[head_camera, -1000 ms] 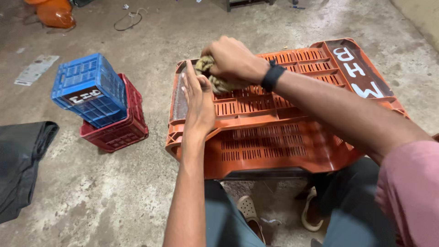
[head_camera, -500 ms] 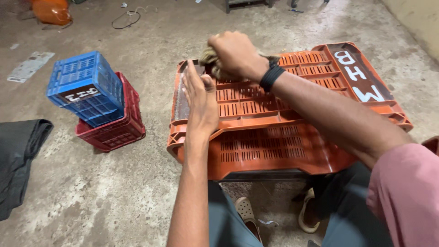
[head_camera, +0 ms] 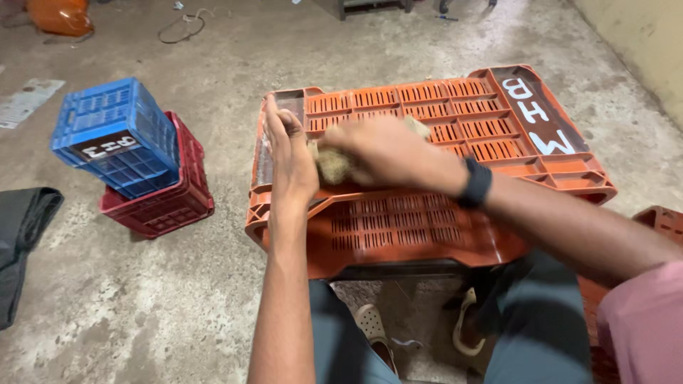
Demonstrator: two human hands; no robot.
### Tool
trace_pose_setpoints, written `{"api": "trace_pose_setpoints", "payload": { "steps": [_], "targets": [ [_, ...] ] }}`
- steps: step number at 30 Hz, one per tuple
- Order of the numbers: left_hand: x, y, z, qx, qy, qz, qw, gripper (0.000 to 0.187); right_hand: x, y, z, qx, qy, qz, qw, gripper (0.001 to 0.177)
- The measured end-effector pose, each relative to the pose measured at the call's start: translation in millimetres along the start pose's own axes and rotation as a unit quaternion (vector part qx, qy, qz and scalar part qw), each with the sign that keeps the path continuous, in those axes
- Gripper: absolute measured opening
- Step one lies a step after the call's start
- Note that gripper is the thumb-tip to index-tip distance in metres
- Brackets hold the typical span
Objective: The person wipes the top and bottom surfaces of stacked plastic crates using a cloth. They clean an orange crate first, then flip it over to wipe the underside, before moving to a blue crate and repeating the process.
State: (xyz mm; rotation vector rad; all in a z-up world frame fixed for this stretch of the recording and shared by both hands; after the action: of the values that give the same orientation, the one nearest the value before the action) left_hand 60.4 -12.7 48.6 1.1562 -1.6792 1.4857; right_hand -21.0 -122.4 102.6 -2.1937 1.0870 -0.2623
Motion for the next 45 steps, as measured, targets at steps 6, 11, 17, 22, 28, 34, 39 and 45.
{"api": "trace_pose_setpoints", "payload": {
  "steps": [6,11,17,22,28,34,39,45],
  "targets": [
    [3.1,6.3,-3.8,0.013,-0.015,-0.002,1.0,0.114,-36.6,29.0,-17.9,0.014,0.104,-0.076,0.992,0.041],
    [10.3,1.0,5.0,-0.042,-0.019,0.004,0.999,0.121,-6.0,8.2,-8.2,-0.004,0.057,-0.044,0.997,0.043],
    [13.0,9.6,13.2,-0.088,-0.071,0.005,0.994,0.127,81.0,-45.7,19.8,0.022,0.06,0.071,0.995,0.042],
    [17.7,8.7,12.8,-0.074,-0.072,0.044,0.994,0.121,130.7,-68.1,44.7,0.017,0.16,0.081,0.984,0.029],
    [17.1,13.2,20.5,-0.107,-0.146,0.042,0.983,0.118,168.6,-75.8,59.3,0.064,0.199,0.107,0.972,0.03],
    [12.5,12.7,24.5,-0.12,-0.196,0.076,0.97,0.11,125.3,-50.5,35.2,0.093,0.191,0.037,0.976,0.025],
    [18.4,18.3,34.4,-0.162,-0.254,0.113,0.947,0.093,82.1,-8.4,-11.6,0.05,0.149,0.094,0.983,0.018],
    [24.5,26.4,35.6,-0.18,-0.214,0.157,0.947,0.07,15.2,49.9,-46.4,0.059,0.192,0.064,0.978,0.043]
  ]
}}
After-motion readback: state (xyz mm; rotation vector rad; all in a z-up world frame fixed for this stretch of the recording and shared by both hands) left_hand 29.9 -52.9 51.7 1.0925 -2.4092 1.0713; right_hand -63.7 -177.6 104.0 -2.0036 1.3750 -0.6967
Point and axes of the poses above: each hand's wrist, its own y-axis away from the middle knuckle, its own z-axis out of the palm, x = y × z, the point moved 8 cm from there along -y, towards the middle knuckle, and after that the axes turned 14 degrees about x, right-handed, at the moved point
